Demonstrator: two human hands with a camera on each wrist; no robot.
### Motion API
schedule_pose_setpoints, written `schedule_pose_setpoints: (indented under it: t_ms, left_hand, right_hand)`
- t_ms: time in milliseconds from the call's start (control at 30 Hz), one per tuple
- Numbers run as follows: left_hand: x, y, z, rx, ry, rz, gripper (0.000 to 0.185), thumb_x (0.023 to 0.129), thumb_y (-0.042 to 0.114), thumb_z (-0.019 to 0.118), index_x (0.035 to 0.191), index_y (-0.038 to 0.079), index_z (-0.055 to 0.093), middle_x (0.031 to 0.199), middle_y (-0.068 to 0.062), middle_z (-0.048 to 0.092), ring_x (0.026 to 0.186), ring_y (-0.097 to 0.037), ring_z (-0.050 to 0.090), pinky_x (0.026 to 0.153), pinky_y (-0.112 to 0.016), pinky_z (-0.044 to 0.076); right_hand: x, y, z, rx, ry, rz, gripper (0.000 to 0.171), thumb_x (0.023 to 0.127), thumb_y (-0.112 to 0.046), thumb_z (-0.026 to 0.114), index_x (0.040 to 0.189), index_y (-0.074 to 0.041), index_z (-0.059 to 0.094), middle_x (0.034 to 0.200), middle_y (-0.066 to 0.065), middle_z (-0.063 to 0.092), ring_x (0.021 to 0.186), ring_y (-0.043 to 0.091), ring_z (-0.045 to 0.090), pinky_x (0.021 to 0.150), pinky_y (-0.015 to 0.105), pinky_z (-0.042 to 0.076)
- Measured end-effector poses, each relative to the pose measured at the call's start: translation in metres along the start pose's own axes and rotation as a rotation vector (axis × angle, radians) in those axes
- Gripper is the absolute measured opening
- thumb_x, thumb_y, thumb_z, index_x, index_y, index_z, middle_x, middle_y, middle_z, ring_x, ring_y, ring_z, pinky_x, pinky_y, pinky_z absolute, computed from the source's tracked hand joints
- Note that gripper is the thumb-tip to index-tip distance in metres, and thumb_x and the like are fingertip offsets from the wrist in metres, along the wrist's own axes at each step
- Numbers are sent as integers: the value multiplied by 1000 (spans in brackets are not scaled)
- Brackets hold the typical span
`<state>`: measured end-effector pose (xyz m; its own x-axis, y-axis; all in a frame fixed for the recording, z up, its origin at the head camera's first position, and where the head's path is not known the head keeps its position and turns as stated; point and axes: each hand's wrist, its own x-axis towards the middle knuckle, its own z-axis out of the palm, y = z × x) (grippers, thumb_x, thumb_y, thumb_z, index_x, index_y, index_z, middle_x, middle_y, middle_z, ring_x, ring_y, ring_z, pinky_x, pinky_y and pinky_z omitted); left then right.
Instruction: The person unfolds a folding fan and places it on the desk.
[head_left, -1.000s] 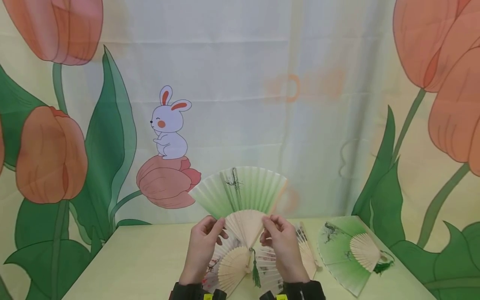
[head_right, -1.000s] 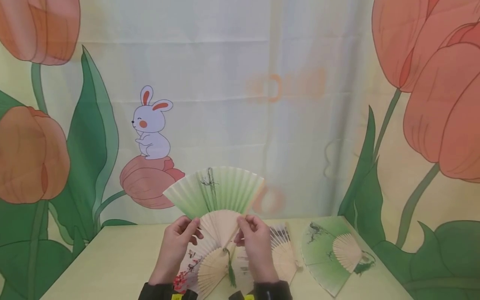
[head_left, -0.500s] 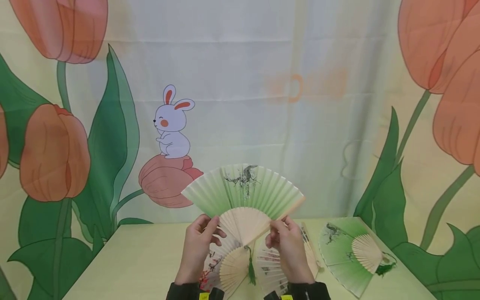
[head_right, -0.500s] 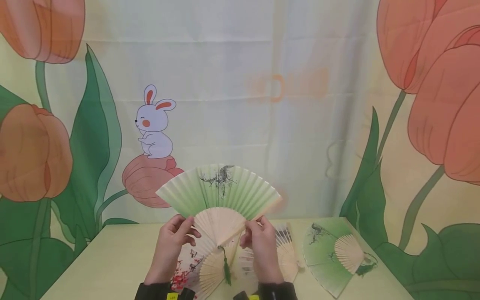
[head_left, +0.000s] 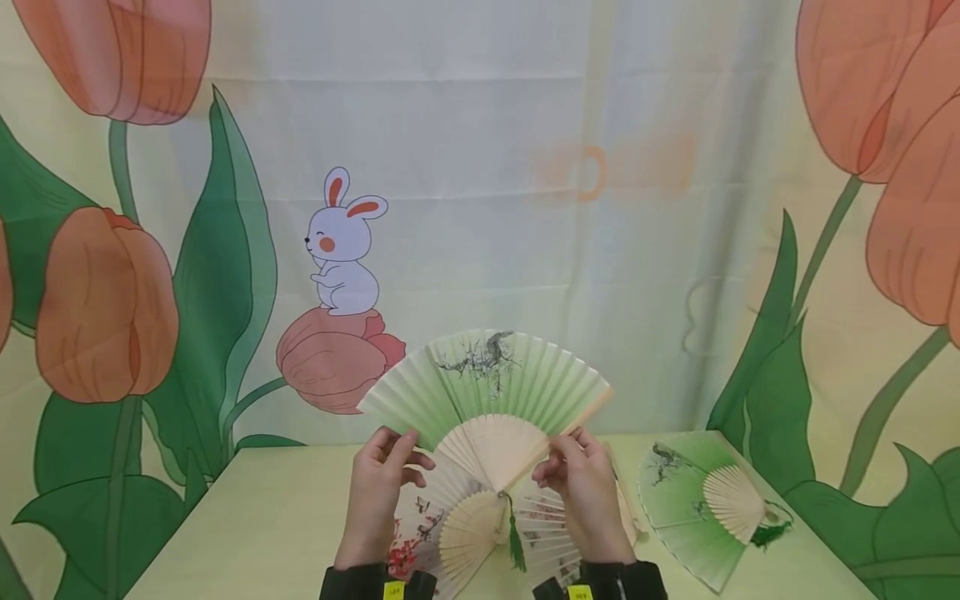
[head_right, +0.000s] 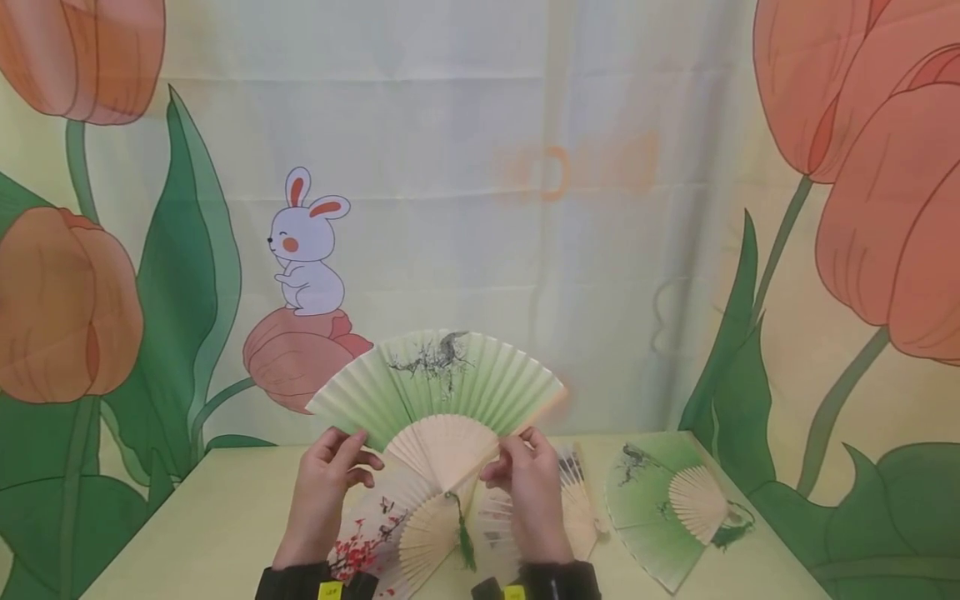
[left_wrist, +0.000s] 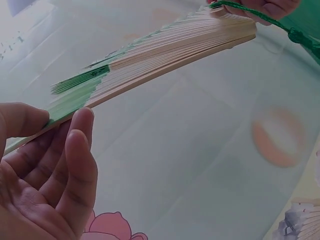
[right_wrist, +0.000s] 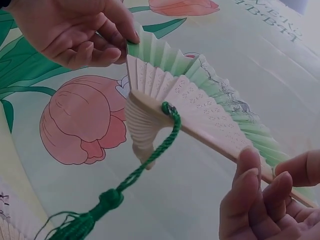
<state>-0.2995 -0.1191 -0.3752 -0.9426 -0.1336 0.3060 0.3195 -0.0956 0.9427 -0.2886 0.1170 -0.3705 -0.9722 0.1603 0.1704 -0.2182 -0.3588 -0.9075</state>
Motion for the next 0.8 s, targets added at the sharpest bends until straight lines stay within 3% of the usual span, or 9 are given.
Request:
schedule_pose_setpoints:
  t_ms: [533, 800]
  left_hand:
    - [2, 2, -14, -67, 41, -31, 30, 101, 25, 57, 109, -4, 56, 97, -11, 63, 73, -20, 66, 58, -28, 54]
    - [2, 1, -16, -130, 17, -26, 44, 101, 37, 54, 118, -4, 56, 87, -12, 68, 71, -20, 67, 65, -31, 56]
  right_hand:
    - [1, 0, -1, 20, -4, 2, 20, 103, -8, 44, 119, 4, 45, 75, 6, 55, 66, 16, 65, 61, 24, 55]
    - [3, 1, 0, 24, 16, -9, 12, 106, -12, 39, 102, -1, 40, 75, 6, 51, 67, 18, 66, 62, 25, 56]
